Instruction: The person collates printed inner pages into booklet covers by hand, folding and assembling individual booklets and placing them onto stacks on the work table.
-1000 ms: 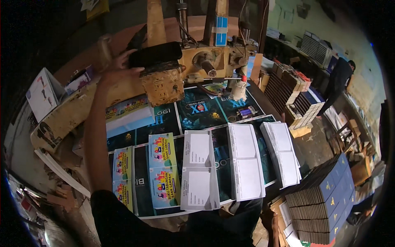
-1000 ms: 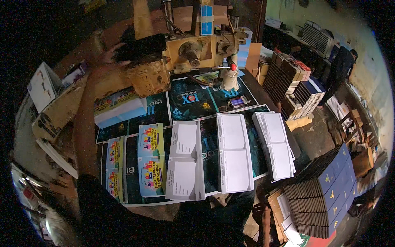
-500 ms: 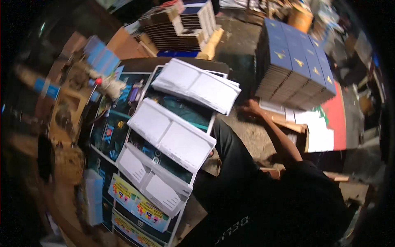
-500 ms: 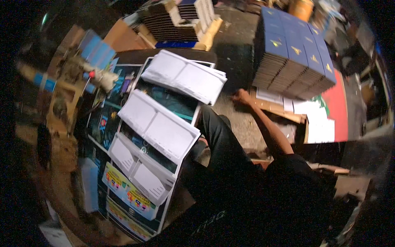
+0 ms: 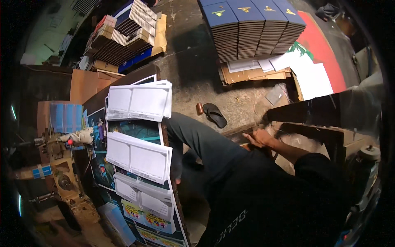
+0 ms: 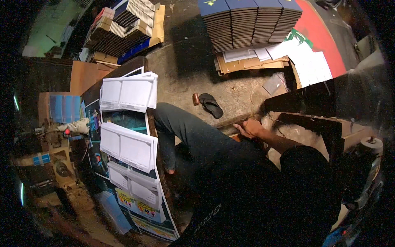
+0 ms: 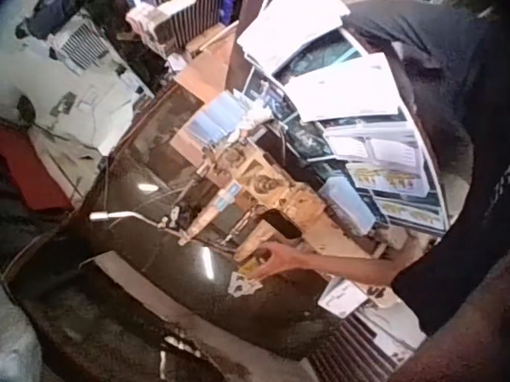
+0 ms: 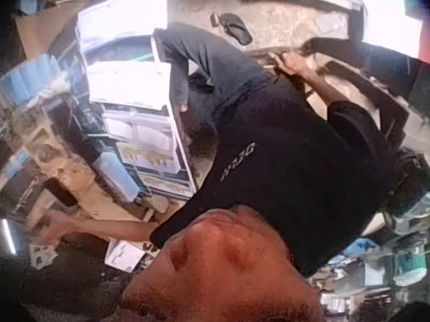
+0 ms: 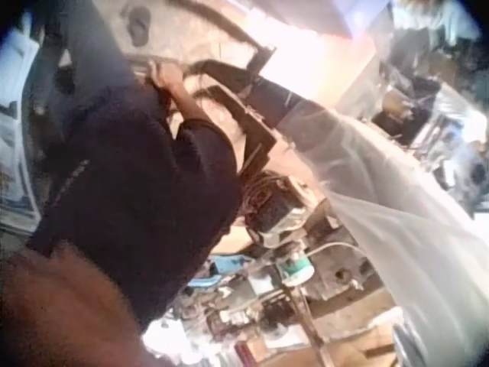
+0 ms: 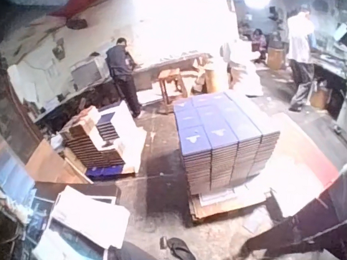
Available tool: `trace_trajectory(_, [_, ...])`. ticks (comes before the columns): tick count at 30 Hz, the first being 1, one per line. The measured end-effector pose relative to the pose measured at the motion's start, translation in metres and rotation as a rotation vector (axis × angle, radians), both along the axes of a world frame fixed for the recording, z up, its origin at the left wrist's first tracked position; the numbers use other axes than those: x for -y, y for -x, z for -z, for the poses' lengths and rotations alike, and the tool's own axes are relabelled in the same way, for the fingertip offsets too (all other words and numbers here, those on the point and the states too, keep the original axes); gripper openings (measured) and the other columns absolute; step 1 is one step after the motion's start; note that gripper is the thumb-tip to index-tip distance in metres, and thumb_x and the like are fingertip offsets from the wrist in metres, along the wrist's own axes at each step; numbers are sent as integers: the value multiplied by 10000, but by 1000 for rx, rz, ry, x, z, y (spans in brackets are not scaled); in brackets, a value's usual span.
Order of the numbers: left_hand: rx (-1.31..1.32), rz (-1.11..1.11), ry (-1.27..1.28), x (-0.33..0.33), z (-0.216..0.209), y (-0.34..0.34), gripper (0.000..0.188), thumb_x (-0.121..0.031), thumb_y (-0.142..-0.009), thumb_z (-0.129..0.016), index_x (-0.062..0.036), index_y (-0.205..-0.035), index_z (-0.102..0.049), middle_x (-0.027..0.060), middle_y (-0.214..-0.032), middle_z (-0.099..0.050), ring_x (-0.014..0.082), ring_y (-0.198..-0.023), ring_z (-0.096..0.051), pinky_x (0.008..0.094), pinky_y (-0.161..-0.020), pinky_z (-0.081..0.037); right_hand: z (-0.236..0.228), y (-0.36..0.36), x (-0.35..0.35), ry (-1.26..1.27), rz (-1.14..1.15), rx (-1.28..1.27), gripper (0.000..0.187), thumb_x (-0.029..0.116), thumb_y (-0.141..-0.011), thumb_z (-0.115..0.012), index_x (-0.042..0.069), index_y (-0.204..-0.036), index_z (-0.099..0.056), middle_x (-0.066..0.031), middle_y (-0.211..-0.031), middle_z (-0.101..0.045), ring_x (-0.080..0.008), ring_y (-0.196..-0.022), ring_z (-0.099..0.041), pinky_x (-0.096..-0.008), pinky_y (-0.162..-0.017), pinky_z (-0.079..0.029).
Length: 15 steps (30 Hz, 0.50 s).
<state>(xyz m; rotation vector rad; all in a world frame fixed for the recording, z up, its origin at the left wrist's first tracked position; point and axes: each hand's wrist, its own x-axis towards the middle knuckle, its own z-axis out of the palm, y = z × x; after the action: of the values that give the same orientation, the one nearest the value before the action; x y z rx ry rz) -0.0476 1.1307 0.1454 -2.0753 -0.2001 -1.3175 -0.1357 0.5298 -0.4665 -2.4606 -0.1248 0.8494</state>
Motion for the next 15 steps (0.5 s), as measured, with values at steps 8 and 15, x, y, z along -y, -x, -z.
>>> trace_trajectory(8, [-369, 232, -280, 206, 26, -10, 442, -67, -909, -660, -67, -1336, -547, 157, -1408, -519, 335, -1233, -542, 440, -1043, -459, -30, 2, -6, -38, 240, 131, 434, 407, -930, -577, -3, -826, -674, -253, -715, -653, -414, -677, -670, -472, -604, -542])
trace_trajectory(15, [-813, 280, 145, 239, 25, 70, 385, -84, -857, -711, -40, -1227, -615, 138, -1238, -640, 324, -1196, -582, 428, -1030, -432, -9, -3, -7, -88, 260, 287, 469, 400, -878, -632, -59, -783, -635, -310, -734, -633, -447, -689, -650, -503, -630, -531])
